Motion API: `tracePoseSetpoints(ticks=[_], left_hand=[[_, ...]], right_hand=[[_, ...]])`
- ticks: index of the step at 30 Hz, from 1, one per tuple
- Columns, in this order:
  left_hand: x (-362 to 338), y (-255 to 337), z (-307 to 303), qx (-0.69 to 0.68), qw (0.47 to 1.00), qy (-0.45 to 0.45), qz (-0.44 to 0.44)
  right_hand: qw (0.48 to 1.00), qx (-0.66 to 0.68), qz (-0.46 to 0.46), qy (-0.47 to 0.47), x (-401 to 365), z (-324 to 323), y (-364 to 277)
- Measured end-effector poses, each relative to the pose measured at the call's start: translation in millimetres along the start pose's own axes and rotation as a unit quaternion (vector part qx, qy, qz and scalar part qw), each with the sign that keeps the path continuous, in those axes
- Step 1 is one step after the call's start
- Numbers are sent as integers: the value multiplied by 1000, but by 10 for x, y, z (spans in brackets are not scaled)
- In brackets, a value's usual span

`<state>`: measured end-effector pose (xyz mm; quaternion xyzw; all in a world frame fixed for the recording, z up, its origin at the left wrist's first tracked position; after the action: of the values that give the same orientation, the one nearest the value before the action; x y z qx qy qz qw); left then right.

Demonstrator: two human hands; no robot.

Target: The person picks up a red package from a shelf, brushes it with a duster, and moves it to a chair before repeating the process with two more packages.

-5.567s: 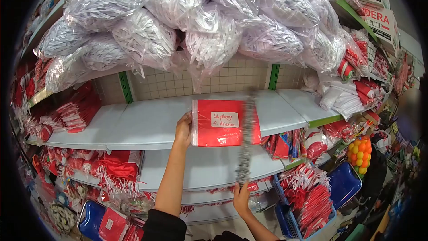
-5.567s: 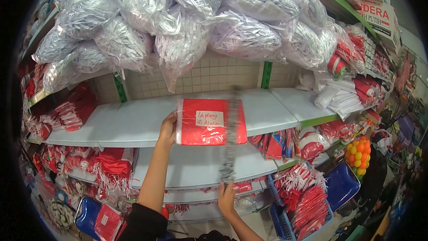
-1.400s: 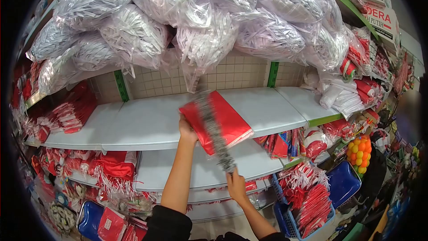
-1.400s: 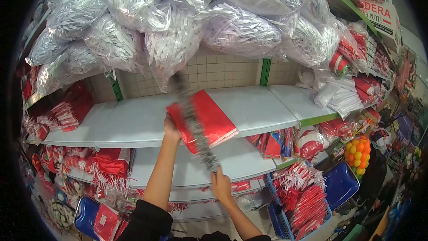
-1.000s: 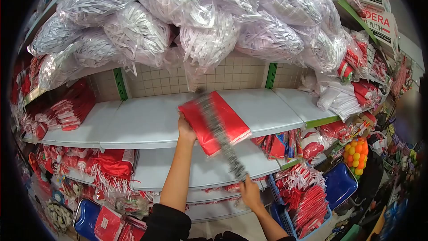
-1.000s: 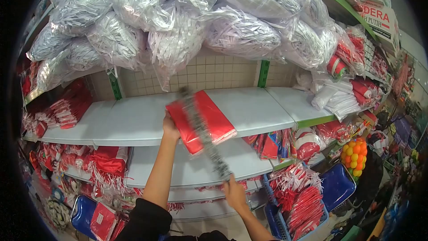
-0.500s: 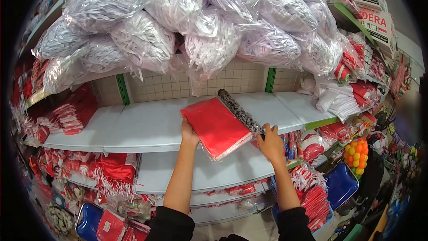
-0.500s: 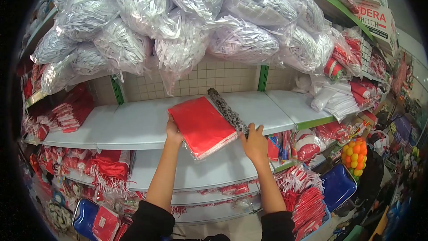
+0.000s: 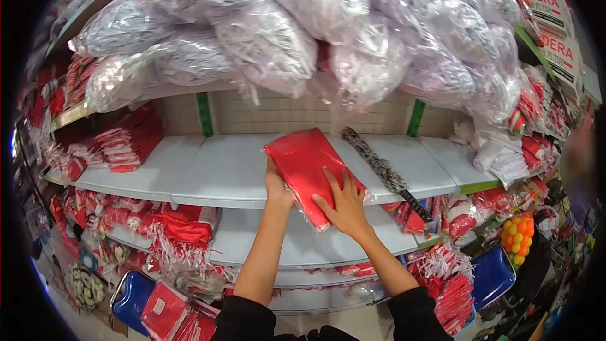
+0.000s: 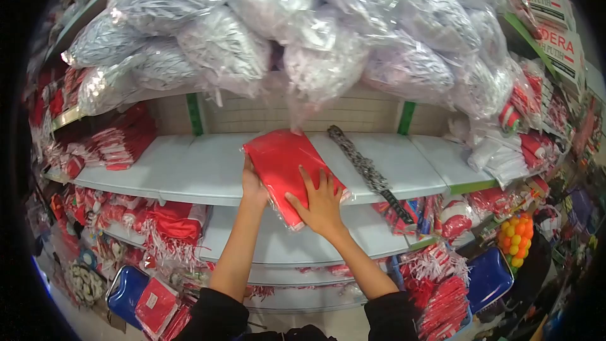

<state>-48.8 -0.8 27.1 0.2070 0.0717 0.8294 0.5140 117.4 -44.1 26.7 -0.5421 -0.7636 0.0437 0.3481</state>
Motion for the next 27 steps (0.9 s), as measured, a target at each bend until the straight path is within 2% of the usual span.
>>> tracePoseSetpoints(ticks=[3, 4, 6, 9, 12, 13, 16, 20, 22, 23, 25, 26, 27], left_hand=[[-219, 584, 332, -17, 999, -19, -34], [-251, 768, 392, -27, 998, -52, -19], [-307, 1134, 470, -43, 992, -117, 12], [-440, 1709, 561, -23, 978, -199, 57], [-618, 2118, 623, 195, 947, -180, 182], [-643, 2222, 594, 214, 939, -194, 188], [-735, 2567, 489, 284, 909, -236, 196], [-767, 3111, 227, 296, 889, -297, 183], [-838, 3401, 89, 435, 830, -258, 234], [-887, 3540, 19, 500, 793, -235, 256], [-1006, 3855, -122, 671, 638, -160, 343], [-1068, 3982, -245, 729, 563, -129, 368], [-1129, 4107, -385, 779, 482, -97, 389]], right_hand=[[989, 121, 19, -81, 16, 48, -536], [975, 203, -21, -87, 57, 98, -696], [922, 360, -98, -103, 137, 192, -1024], [841, 502, -73, -189, 170, 280, -1549], [760, 582, -120, -263, 109, 444, -2106], [733, 603, -139, -284, 71, 523, -2295], [740, 612, -195, -202, -15, 1012, -2741], [630, 724, -84, -267, -212, 1446, -3185], [569, 767, -21, -297, -281, 1623, -3405], [507, 808, -15, -301, -292, 1685, -3504], [377, 875, 1, -303, -300, 1692, -3726], [331, 894, 20, -300, -334, 1664, -3811], [329, 895, 23, -299, -355, 1724, -3872]])
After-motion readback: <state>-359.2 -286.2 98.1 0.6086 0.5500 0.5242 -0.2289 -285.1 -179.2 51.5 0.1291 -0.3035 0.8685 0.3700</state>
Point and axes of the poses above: each hand's wrist, its own x-axis towards the middle knuckle, its own z-axis out of the palm, y = z × x, the point moved 3 cm from there along x, towards the middle knuckle, and after that the axes turned 13 degrees about z, right-handed, at the moved point
